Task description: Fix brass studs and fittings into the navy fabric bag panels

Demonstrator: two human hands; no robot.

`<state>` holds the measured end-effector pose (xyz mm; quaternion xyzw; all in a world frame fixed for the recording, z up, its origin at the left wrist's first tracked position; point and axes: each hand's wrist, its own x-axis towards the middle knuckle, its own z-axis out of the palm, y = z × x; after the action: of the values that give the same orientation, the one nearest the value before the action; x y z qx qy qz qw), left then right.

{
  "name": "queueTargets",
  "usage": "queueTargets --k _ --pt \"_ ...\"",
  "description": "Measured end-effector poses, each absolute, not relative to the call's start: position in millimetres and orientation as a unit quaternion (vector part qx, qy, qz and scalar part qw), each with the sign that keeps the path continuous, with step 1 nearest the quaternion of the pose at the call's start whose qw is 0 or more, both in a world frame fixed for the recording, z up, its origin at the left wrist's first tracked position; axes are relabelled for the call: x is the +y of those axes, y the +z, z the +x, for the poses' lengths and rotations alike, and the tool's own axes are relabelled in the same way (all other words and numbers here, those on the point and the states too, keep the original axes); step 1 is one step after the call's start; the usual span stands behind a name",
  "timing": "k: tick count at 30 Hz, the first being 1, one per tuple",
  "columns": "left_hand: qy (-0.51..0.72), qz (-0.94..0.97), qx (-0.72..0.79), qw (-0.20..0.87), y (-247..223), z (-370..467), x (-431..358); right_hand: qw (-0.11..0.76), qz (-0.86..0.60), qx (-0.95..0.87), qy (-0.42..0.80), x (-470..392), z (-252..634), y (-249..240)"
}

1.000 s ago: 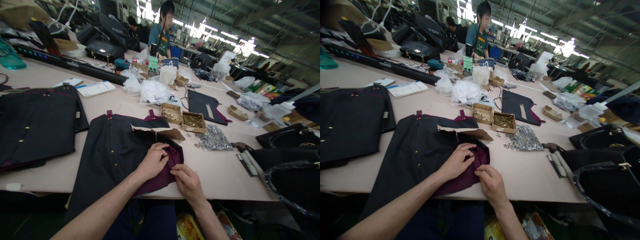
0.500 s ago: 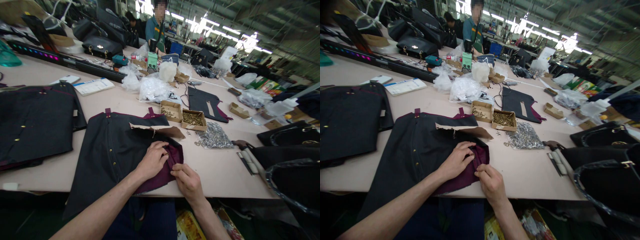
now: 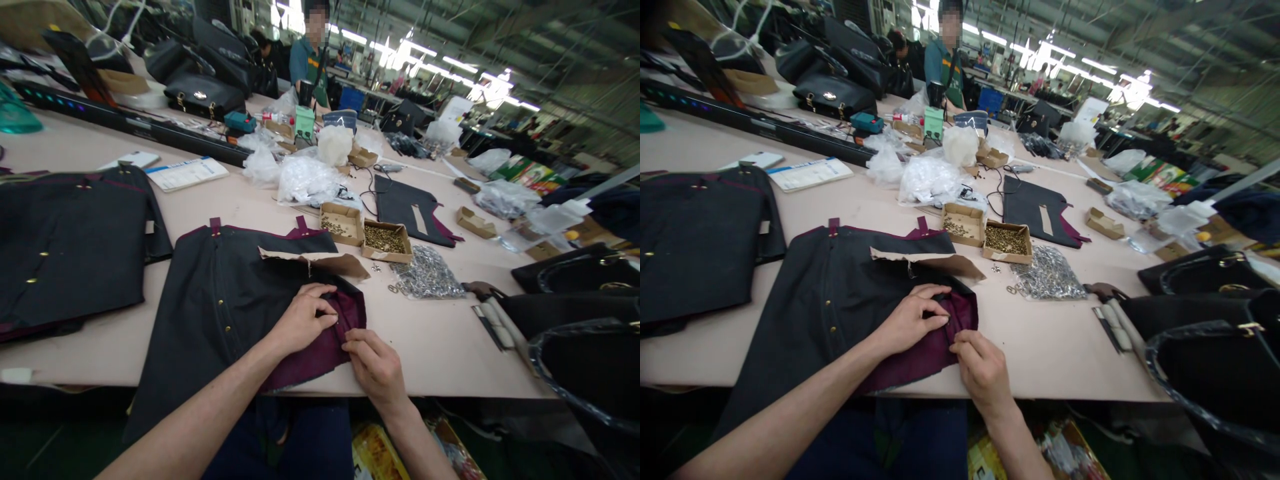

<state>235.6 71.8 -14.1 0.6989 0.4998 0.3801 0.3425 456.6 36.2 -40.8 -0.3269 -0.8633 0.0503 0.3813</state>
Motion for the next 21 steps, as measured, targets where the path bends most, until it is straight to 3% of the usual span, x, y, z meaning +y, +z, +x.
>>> queueTargets --k 21 --pt "0.393 0.705 0.519 0.282 -16.4 244.2 63.2 0.396 -0.322 -0.859 0.050 37.1 454.1 -40.8"
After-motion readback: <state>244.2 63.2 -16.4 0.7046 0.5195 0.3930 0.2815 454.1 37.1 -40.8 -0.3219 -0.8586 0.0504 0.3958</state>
